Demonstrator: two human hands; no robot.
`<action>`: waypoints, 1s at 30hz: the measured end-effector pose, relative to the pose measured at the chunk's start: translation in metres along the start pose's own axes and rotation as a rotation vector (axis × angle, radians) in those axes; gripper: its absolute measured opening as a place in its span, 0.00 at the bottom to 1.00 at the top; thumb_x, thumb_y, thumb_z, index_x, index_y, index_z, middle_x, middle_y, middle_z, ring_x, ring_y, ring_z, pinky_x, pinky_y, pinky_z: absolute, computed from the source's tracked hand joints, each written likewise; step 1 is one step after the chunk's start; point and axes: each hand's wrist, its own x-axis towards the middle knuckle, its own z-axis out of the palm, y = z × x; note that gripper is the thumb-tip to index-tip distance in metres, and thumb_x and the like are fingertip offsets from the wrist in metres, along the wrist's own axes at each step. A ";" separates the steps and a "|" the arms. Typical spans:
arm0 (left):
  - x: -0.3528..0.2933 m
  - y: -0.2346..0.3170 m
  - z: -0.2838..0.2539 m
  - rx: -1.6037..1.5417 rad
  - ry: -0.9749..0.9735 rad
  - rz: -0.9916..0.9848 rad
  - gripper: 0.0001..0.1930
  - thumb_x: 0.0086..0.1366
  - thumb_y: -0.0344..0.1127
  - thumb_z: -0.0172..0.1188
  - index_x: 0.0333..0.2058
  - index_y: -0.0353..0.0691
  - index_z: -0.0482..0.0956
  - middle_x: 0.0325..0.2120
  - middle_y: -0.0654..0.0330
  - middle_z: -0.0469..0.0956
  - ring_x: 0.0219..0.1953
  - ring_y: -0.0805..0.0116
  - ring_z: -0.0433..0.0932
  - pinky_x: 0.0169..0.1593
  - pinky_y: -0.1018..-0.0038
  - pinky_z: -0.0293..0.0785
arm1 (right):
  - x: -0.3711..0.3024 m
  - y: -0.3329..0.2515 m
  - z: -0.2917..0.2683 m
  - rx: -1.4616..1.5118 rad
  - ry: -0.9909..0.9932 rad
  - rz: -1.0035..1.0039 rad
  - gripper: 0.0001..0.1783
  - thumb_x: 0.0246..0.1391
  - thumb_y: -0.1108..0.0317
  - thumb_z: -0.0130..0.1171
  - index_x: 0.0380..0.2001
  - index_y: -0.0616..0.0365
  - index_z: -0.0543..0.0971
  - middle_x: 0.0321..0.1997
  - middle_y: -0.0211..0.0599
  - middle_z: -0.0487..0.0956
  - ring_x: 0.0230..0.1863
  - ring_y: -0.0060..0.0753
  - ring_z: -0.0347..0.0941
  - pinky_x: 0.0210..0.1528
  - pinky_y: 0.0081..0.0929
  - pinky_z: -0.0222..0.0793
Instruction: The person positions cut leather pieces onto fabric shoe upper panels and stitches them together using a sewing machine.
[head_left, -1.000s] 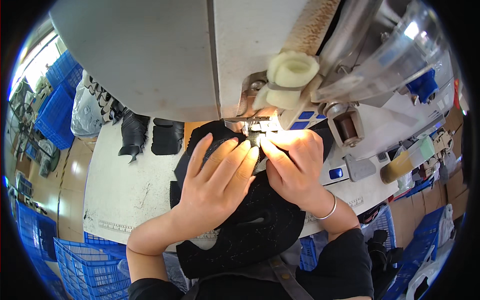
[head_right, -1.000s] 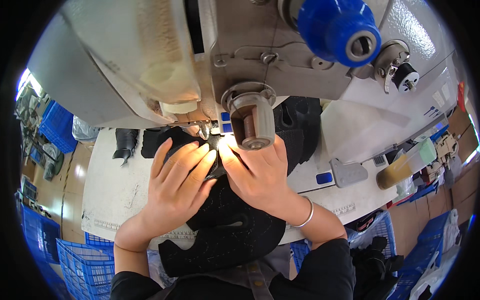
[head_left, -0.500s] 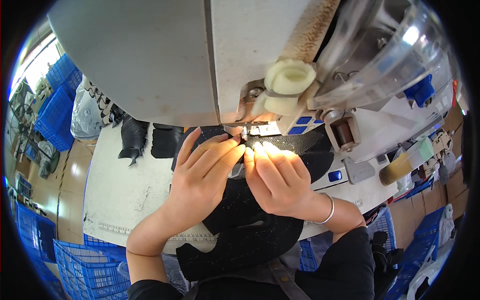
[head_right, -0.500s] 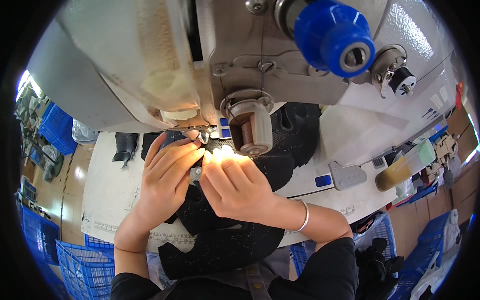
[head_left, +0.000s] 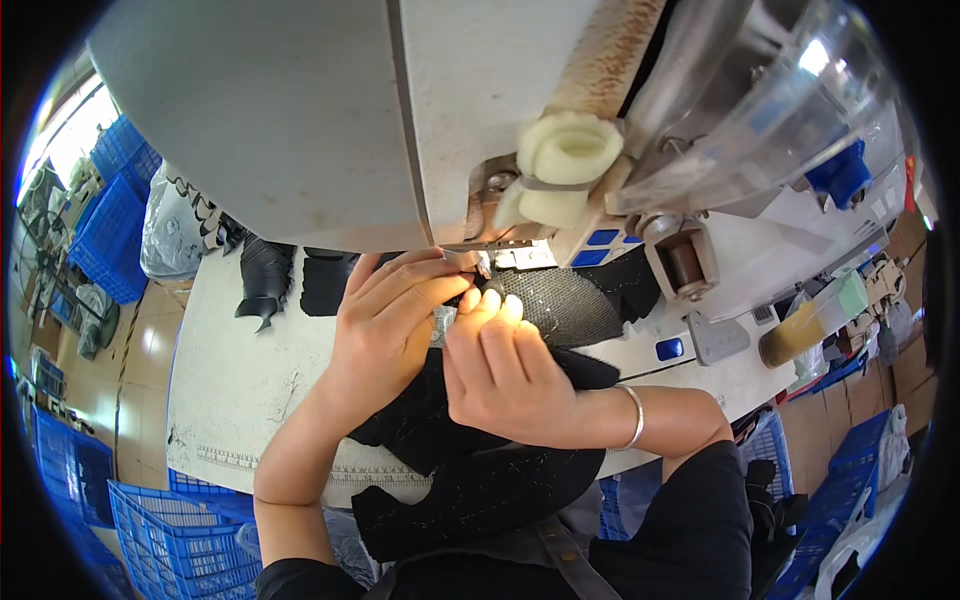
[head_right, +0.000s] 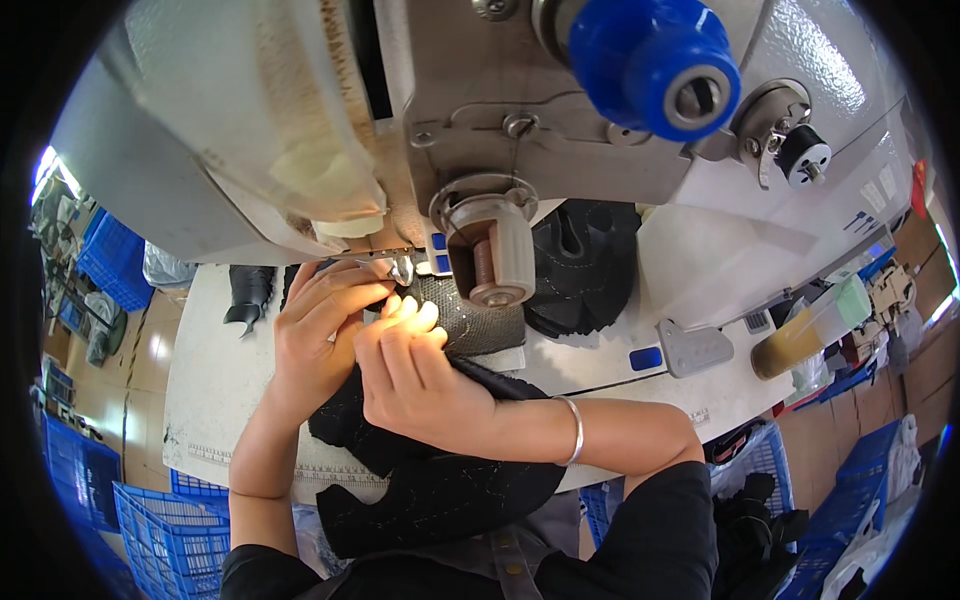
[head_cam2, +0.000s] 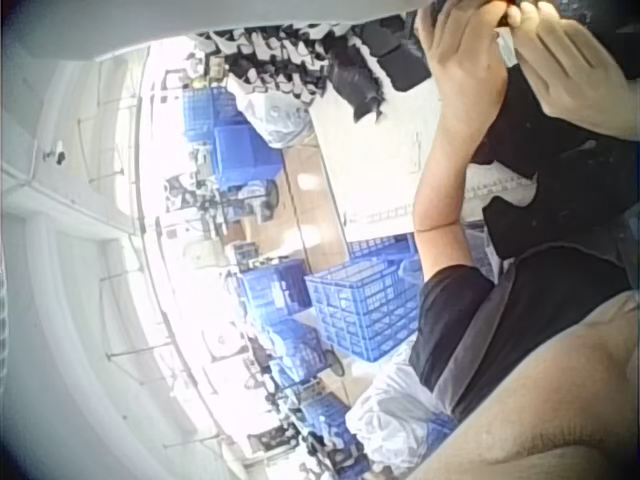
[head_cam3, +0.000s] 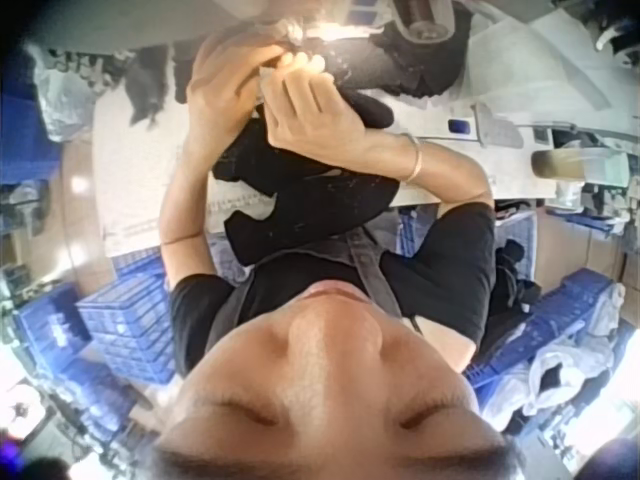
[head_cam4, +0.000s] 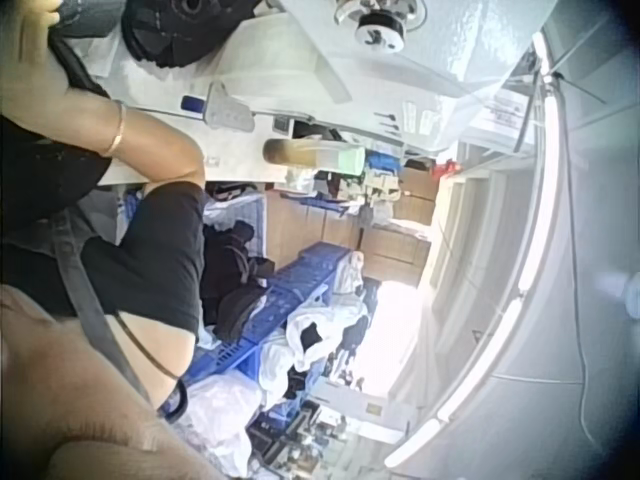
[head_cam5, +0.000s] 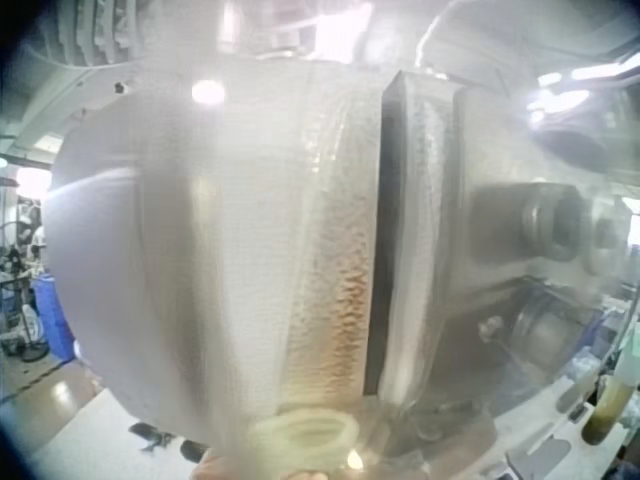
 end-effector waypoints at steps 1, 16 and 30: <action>0.001 -0.001 0.003 -0.003 -0.001 0.002 0.11 0.48 0.23 0.61 0.34 0.36 0.80 0.39 0.57 0.81 0.43 0.59 0.80 0.49 0.64 0.70 | 0.001 -0.004 0.002 -0.075 -0.024 0.010 0.12 0.44 0.71 0.56 0.28 0.73 0.80 0.33 0.48 0.77 0.33 0.40 0.76 0.31 0.22 0.70; 0.009 -0.004 0.010 0.008 -0.008 0.320 0.20 0.43 0.23 0.63 0.40 0.32 0.80 0.34 0.56 0.75 0.39 0.57 0.78 0.45 0.63 0.77 | -0.020 0.052 -0.033 0.516 -0.062 -0.001 0.10 0.39 0.72 0.61 0.30 0.56 0.78 0.36 0.30 0.75 0.41 0.30 0.73 0.51 0.34 0.65; 0.012 -0.015 0.001 0.078 0.007 0.328 0.13 0.44 0.28 0.63 0.33 0.38 0.82 0.31 0.63 0.78 0.36 0.66 0.81 0.38 0.73 0.79 | -0.031 0.042 -0.006 0.639 0.146 0.141 0.09 0.40 0.69 0.67 0.30 0.51 0.83 0.32 0.21 0.80 0.32 0.22 0.76 0.51 0.34 0.58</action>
